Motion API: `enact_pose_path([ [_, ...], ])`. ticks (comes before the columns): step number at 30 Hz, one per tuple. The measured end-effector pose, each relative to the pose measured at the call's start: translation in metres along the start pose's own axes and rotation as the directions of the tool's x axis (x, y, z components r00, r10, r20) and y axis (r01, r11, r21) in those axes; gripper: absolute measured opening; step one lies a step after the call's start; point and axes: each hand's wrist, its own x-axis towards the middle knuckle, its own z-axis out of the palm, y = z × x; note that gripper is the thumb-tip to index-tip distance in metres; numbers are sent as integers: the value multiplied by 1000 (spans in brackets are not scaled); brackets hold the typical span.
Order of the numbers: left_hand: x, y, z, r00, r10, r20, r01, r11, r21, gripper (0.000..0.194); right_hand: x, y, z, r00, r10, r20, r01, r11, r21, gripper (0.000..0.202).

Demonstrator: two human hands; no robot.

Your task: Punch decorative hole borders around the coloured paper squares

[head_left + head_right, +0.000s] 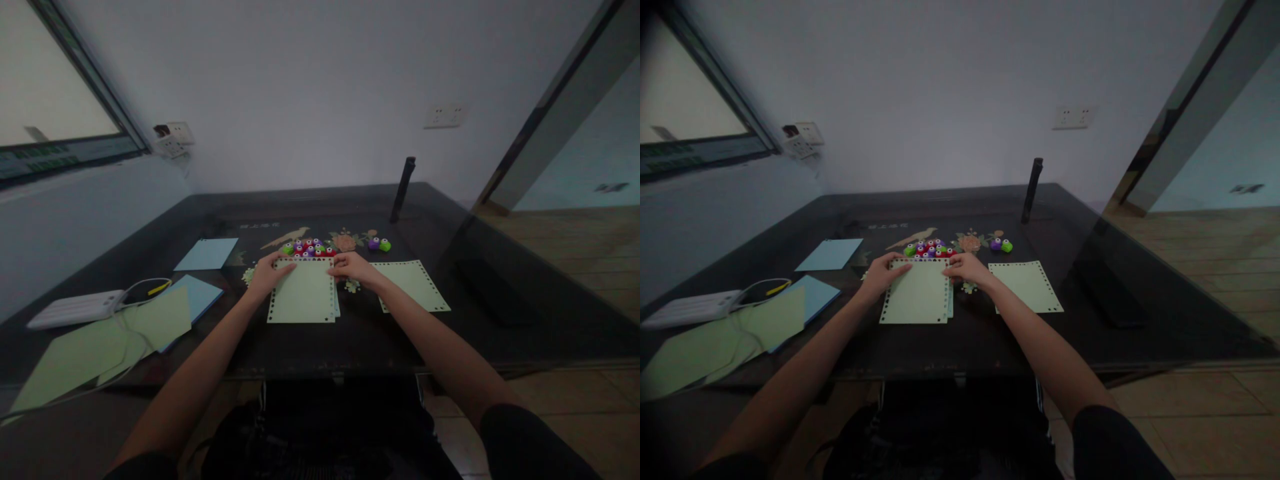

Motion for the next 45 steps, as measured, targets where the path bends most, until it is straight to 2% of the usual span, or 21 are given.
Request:
enact_pose_path([
  [7, -3, 2, 3, 990, -132, -46, 115, 959, -258, 37, -5, -4, -2, 998, -20, 58, 24, 998, -66, 21],
  [12, -3, 5, 4, 984, -150, -93, 101, 910, -402, 49, -1, -2, -4, 997, -76, 12, 77, 991, -113, 25],
  [14, -4, 6, 5, 984, -176, -31, 134, 843, -521, 53, 0, -2, -5, 994, -101, -39, 96, 989, -109, 25],
  [17, -7, 5, 8, 957, -222, 189, 291, 726, -623, 48, 0, -4, -8, 986, -114, -125, 104, 991, -89, 22],
  [19, -9, 2, 10, 927, -224, 300, 367, 707, -605, 45, 0, -6, -10, 981, -114, -159, 105, 993, -62, 21],
  [20, -10, 1, 11, 921, -219, 321, 375, 714, -591, 45, 1, -6, -11, 980, -110, -166, 105, 994, -38, 20],
  [25, -11, -2, 13, 937, -198, 289, 329, 779, -534, 44, 2, -8, -11, 984, -76, -163, 89, 993, 75, 26],
  [29, -10, -2, 11, 947, -196, 255, 302, 816, -492, 42, 3, -6, -12, 985, -91, -144, 101, 993, 60, 33],
  [32, -9, -3, 11, 953, -192, 234, 283, 843, -458, 39, 4, -3, -14, 985, -107, -134, 108, 994, 4, 24],
  [36, -9, -4, 12, 954, -192, 232, 281, 846, -453, 39, 5, -2, -14, 973, -109, -202, 108, 994, -14, 16],
  [45, -16, 6, 11, 939, -116, 325, 246, 886, -393, 45, 5, -2, -14, 962, -159, -223, 162, 987, -2, 15],
])
